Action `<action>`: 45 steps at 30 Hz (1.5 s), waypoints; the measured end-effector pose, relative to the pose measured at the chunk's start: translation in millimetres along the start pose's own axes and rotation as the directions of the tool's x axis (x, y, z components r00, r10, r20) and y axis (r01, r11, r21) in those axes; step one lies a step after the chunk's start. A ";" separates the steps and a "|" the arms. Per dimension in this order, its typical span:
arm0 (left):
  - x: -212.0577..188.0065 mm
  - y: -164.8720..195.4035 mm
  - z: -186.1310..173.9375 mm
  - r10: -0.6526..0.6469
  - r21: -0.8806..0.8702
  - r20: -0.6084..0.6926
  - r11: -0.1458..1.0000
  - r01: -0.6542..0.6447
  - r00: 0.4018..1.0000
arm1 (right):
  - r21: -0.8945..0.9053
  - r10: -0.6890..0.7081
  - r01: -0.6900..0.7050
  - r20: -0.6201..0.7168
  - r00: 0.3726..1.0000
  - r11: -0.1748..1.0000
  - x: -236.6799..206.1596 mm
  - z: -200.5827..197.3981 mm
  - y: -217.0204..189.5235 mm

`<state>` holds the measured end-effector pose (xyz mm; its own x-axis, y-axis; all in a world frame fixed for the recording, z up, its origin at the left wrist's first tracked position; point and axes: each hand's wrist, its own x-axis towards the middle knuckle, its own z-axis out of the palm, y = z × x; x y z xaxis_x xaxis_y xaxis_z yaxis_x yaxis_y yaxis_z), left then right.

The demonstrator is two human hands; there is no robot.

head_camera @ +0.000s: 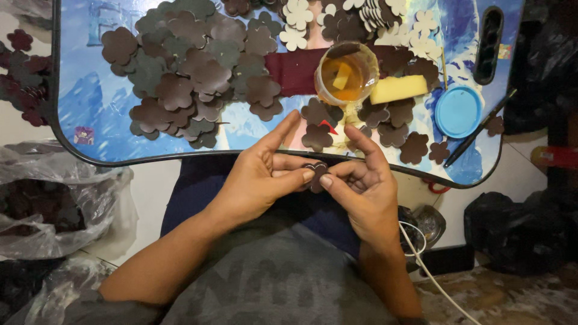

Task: The person sits on the floor with a tray of flower-shaped cut pieces on their lap. They pick up flower pieces, dip or apply glue from a small cup, press matching pieces together, and set the glued flowers back onto the tray, repeating this for one piece at a time.

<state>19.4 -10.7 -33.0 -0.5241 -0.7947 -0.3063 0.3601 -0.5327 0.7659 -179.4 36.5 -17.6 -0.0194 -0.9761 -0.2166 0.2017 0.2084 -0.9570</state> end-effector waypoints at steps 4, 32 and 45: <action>-0.7 1.6 0.6 -0.013 0.016 0.008 1.000 0.013 1.000 | -0.014 -0.002 0.002 -0.012 1.000 1.000 0.7 -0.6 0.3; -15.7 6.6 6.1 0.118 0.226 -0.068 0.969 -0.100 0.991 | -0.027 -0.073 0.073 -0.035 0.997 0.997 -7.0 1.4 -2.9; -12.9 2.7 7.8 0.107 0.178 -0.067 0.980 -0.093 0.992 | -0.052 -0.104 0.102 -0.050 0.993 0.993 -10.2 1.2 -3.4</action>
<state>21.1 0.4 -22.6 -0.4298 -0.8647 -0.2599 0.2641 -0.3957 0.8796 -178.7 45.6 -11.9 -0.0893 -0.9882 -0.1248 0.1475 0.1108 -0.9828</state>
